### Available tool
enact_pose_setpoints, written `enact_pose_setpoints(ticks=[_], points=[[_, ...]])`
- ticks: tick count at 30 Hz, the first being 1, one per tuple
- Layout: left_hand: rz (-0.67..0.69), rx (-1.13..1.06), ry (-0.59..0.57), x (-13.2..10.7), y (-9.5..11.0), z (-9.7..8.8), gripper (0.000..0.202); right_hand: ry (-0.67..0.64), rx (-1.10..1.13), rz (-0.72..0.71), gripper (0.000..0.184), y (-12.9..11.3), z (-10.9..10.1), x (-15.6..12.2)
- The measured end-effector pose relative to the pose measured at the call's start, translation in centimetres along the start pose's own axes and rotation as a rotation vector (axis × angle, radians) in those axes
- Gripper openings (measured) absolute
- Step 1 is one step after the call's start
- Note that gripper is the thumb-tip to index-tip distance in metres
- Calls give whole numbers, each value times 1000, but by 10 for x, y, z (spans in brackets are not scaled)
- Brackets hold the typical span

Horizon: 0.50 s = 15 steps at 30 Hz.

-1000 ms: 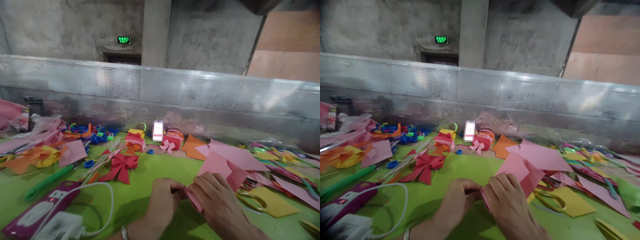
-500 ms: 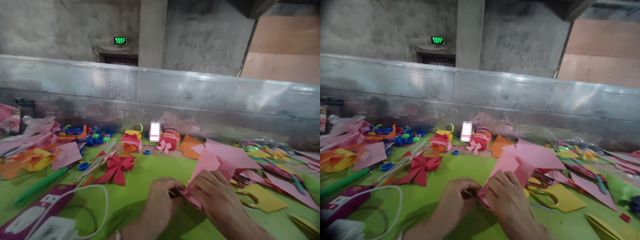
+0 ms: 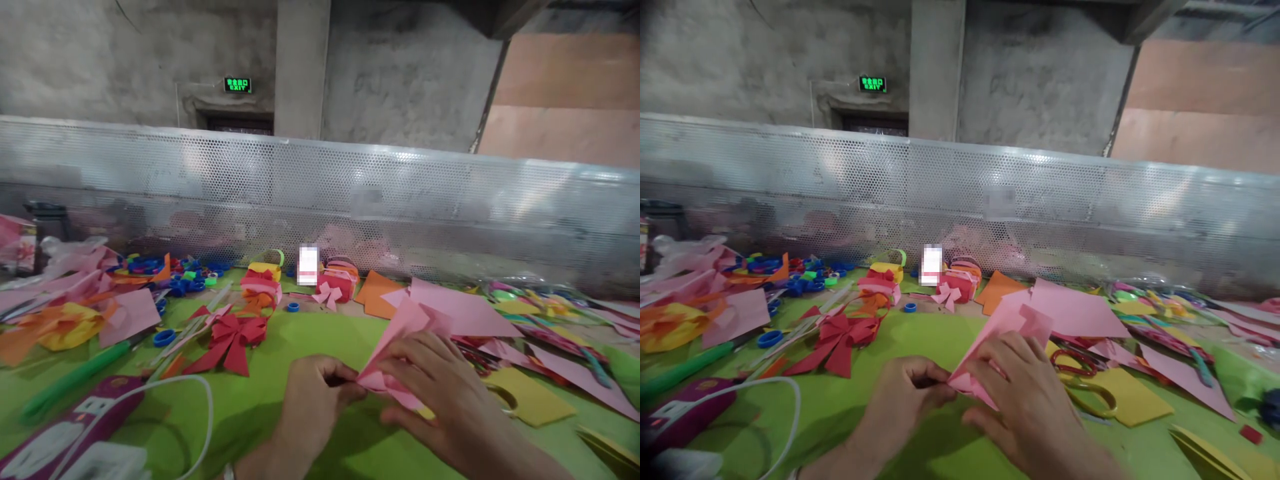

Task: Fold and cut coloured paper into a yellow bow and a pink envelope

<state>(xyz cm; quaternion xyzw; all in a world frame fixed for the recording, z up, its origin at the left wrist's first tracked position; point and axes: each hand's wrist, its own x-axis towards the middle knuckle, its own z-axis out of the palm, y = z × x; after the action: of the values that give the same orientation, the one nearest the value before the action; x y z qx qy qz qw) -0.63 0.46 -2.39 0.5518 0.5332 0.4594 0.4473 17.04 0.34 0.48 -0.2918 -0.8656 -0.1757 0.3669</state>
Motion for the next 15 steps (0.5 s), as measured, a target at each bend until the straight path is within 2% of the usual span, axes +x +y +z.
enact_pose_setpoints(ticks=[2,5,9,12,15], points=[[-29,18,1,-1,1,0,7,63,8,-1,28,-2,7,-1],[-26,45,-7,-4,4,0,5,130,46,23,31,-2,16,-2],[5,63,-12,-7,8,1,5,121,68,57,32,-1,16,-3],[48,123,4,-7,7,1,6,179,-66,41,26,-3,14,-2],[158,219,12,-6,4,1,9,203,-204,-69,19,-7,12,-2]])
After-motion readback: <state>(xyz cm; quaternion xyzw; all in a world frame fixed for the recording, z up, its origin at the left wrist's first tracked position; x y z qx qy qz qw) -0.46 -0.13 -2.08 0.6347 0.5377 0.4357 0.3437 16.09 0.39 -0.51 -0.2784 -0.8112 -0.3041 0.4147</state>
